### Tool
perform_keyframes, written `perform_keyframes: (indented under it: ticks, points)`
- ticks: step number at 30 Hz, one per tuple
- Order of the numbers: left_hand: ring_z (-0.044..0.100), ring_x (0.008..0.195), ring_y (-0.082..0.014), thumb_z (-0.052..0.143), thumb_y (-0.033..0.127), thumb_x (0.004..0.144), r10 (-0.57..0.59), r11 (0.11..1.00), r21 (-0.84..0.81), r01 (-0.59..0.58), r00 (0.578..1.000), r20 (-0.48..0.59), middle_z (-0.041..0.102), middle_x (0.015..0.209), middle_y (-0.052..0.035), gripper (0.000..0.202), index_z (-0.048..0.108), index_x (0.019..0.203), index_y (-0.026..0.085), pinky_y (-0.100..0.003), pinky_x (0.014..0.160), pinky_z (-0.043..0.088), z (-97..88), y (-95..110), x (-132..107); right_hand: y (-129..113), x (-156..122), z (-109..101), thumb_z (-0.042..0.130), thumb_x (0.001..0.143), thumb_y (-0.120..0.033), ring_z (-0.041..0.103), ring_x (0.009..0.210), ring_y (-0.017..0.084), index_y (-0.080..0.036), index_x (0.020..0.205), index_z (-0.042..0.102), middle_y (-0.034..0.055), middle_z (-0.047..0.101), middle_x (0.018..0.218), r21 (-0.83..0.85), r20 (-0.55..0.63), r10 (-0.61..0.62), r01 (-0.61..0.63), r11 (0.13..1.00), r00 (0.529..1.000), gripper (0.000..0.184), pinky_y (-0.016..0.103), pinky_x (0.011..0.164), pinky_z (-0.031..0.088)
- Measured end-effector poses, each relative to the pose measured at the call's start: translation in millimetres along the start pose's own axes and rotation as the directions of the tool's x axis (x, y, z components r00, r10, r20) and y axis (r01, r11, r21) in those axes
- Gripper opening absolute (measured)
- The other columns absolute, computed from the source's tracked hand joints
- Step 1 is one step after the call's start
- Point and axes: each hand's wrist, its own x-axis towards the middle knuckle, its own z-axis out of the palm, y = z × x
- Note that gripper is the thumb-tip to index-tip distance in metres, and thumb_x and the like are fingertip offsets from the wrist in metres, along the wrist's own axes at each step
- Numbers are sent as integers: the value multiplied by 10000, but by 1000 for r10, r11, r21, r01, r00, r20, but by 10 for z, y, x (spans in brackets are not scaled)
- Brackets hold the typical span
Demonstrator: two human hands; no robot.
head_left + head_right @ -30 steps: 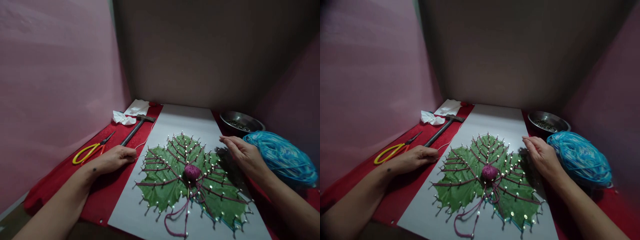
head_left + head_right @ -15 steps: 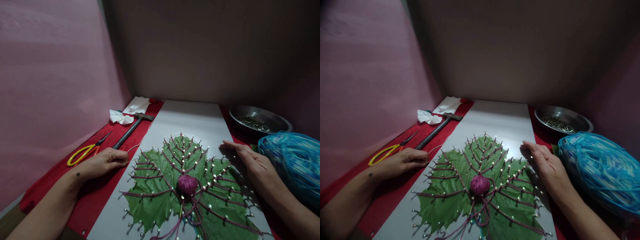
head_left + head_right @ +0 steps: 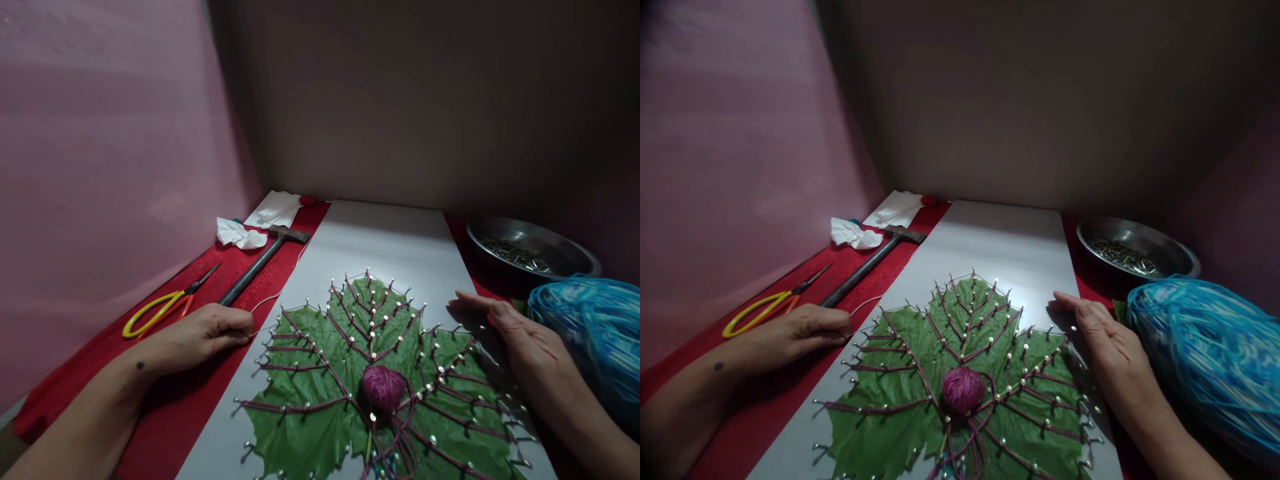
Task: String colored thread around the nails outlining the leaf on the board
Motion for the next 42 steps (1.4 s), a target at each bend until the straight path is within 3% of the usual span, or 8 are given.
perform_keyframes:
  ticks: [10, 42]
  points:
    - [412, 630, -104, 434, 339, 880, 7, 1000, -14, -7, 1000, -7, 446, 658, 19, 288, 464, 657, 159, -214, 597, 359, 5, -18, -7, 134, 9, -38, 449, 822, -606, 599, 1068, 235, -255, 1049, 689, 53, 676, 1086, -9, 31, -22, 22, 1000, 999, 482, 387, 1032, 402]
    - [406, 648, -99, 430, 341, 885, 12, 1000, -2, -12, 1000, -3, 405, 668, 28, 293, 407, 653, 164, -205, 609, 324, -3, 11, -6, 89, -6, -27, 421, 837, -602, 572, 1103, 234, -236, 1055, 679, 54, 665, 1106, -59, 45, -40, 43, 997, 998, 498, 399, 1072, 348]
